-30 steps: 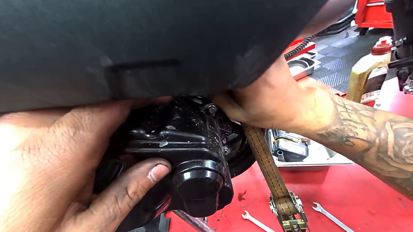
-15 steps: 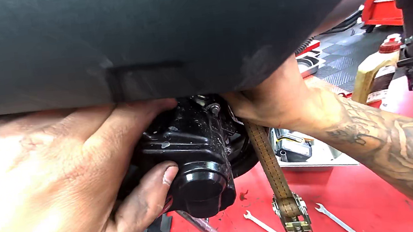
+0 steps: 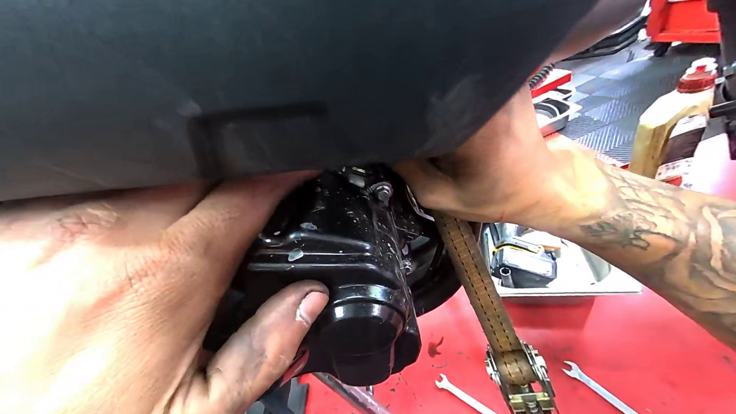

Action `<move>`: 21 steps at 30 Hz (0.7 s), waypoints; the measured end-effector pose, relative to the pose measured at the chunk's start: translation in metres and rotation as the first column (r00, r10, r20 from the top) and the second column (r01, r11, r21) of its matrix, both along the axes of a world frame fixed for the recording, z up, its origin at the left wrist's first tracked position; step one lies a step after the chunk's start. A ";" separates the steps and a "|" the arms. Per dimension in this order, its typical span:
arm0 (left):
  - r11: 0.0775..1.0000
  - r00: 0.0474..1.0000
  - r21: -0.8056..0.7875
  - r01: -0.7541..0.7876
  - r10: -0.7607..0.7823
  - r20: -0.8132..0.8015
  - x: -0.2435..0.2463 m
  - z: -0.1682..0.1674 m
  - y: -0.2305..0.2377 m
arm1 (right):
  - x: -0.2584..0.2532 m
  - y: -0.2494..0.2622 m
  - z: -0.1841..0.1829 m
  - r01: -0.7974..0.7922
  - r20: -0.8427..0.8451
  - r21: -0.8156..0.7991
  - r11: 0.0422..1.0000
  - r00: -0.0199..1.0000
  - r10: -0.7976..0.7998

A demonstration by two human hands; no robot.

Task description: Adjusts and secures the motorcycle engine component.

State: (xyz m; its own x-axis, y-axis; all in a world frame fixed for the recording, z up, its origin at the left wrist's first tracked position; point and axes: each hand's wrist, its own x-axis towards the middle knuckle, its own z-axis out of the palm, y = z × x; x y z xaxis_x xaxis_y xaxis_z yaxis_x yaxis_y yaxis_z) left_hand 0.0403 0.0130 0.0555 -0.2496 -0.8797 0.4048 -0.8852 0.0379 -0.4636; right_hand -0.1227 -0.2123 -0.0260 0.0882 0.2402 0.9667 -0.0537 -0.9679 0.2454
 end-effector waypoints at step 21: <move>1.000 0.998 -0.023 -0.011 0.009 -0.069 0.003 0.002 0.009 | -0.006 -0.001 0.002 0.062 -0.101 -0.013 0.998 0.993 -0.063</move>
